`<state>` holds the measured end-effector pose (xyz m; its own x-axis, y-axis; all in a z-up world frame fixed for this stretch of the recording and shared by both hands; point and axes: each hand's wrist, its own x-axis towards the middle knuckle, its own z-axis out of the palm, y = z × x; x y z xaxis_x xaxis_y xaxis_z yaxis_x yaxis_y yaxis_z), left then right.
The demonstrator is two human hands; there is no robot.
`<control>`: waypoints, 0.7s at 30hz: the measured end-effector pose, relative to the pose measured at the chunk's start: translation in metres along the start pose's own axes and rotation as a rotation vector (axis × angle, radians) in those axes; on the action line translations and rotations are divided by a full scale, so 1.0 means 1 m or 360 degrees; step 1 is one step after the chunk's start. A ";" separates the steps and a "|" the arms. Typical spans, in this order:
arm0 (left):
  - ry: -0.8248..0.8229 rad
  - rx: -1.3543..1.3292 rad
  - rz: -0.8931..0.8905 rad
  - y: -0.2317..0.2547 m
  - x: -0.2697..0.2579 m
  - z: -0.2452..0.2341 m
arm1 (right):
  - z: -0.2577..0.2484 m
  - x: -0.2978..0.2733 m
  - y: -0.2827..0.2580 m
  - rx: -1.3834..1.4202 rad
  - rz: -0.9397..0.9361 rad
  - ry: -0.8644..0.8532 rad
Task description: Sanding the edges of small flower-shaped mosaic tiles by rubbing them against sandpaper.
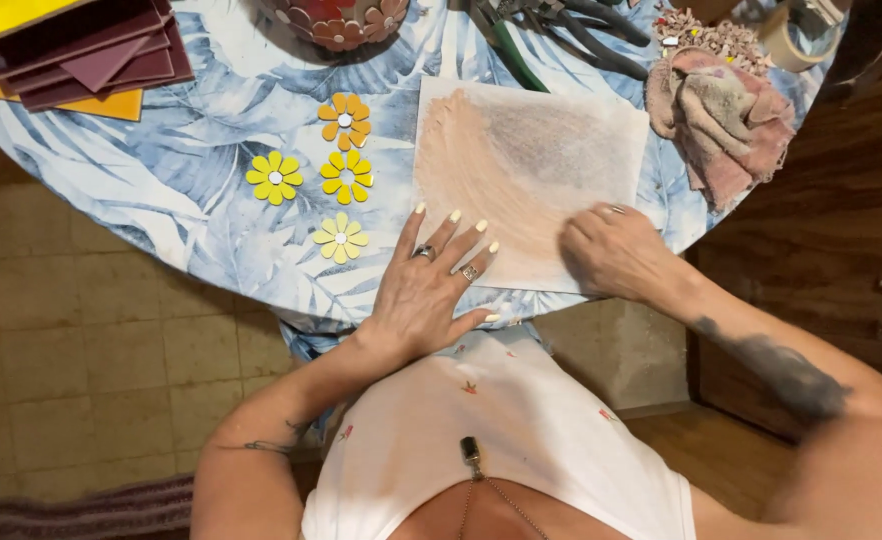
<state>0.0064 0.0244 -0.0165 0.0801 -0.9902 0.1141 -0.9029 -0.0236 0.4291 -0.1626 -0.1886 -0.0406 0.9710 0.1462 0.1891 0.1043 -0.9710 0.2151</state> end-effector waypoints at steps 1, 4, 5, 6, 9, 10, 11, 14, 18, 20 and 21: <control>-0.0003 0.0003 -0.0004 -0.001 -0.001 0.001 | -0.003 0.026 -0.006 0.0005 -0.0002 0.0004; -0.0011 0.0039 -0.0010 -0.001 -0.001 0.004 | 0.009 0.096 -0.008 0.0307 0.0049 0.0040; -0.0005 0.0046 -0.0015 0.000 -0.002 0.004 | 0.029 0.116 0.000 0.0215 0.0048 0.0121; 0.0000 0.0052 -0.0021 0.000 -0.002 0.004 | 0.048 0.135 0.008 0.0125 0.0047 0.0204; 0.0013 0.0041 -0.0039 0.002 0.000 0.002 | 0.050 0.173 0.025 -0.0135 -0.0070 0.0299; 0.0010 0.0039 -0.0040 0.001 -0.001 0.003 | 0.034 0.160 0.020 -0.0132 -0.0069 0.0297; 0.0024 0.0033 -0.0034 0.001 -0.001 0.005 | 0.018 0.148 0.015 -0.0089 -0.0182 0.0258; 0.0053 0.0007 -0.0012 -0.002 -0.001 0.006 | -0.011 0.087 0.012 0.0061 -0.0339 0.0062; 0.0122 -0.0009 0.0012 -0.001 -0.001 0.008 | -0.006 -0.016 0.043 0.0173 -0.0476 -0.0440; 0.0169 -0.0007 0.0015 0.002 0.002 0.004 | -0.026 -0.004 0.043 0.0124 -0.0311 -0.0463; 0.0227 -0.0012 0.0012 0.004 0.005 0.003 | -0.036 0.001 0.045 0.0070 -0.0157 -0.0491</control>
<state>0.0020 0.0189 -0.0165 0.1329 -0.9608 0.2434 -0.9006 -0.0145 0.4345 -0.1647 -0.2254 0.0040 0.9744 0.1824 -0.1311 0.2039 -0.9632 0.1750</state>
